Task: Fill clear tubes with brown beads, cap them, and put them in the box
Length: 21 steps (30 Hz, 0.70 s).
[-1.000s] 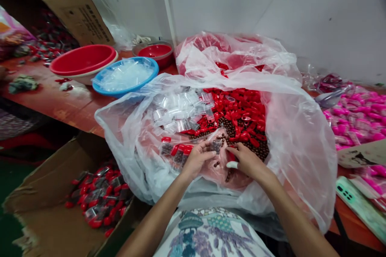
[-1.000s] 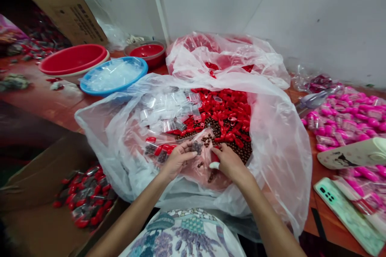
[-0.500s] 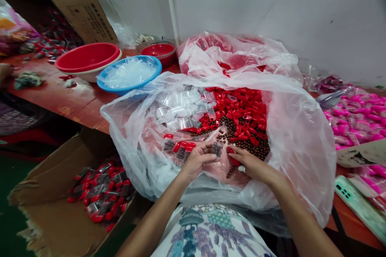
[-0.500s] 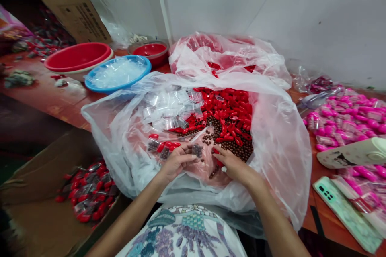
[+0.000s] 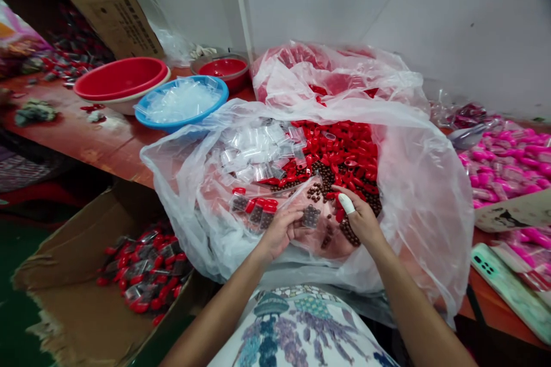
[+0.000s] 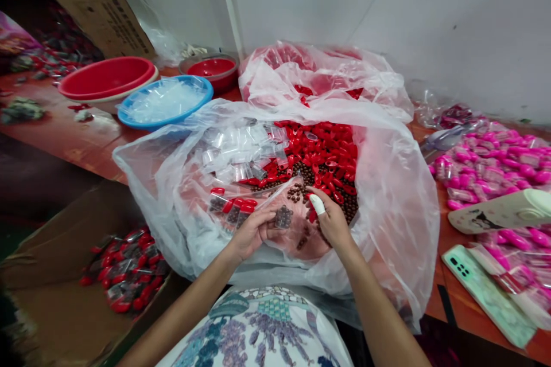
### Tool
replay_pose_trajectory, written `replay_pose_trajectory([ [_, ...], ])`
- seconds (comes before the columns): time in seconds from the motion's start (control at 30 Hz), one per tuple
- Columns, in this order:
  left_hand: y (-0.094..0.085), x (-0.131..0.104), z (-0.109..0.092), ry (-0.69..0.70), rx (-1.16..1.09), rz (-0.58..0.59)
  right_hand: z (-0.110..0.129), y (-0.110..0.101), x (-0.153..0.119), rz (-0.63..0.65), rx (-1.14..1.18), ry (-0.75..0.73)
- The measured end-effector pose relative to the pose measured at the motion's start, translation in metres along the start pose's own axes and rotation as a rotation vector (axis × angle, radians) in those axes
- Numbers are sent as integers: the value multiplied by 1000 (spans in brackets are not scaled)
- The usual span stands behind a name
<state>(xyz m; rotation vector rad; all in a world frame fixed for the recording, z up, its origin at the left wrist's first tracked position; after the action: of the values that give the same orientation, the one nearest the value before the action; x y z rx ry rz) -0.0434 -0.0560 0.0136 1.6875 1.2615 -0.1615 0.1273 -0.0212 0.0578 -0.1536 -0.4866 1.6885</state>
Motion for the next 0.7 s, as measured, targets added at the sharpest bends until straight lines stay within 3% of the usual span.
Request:
replay_pose_trajectory([
  [0.17,8,2,7,-8,124,40,6,16,1,14,253,127],
  [0.33,14,2,4,128,345,-2,3,25,-2,-23,365,144],
  [0.47,14,2,1,191,398,-47,-1,29,-7,-5,259,40],
  [0.7,12,2,-10,243,448,-81,20,43,-25,204,-207,-352],
])
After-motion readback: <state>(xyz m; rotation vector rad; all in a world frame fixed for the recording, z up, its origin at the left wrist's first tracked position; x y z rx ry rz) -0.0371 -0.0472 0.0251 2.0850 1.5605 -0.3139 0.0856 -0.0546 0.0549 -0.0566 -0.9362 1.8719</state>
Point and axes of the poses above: each hand's wrist, its own x-axis towards the middle knuckle, its own y-axis out of the palm, z = x × y, the point moved 8 cm from there along x, towards the middle knuckle, and after that the axes turned 13 degrees about -y, right-handed, at the moved point
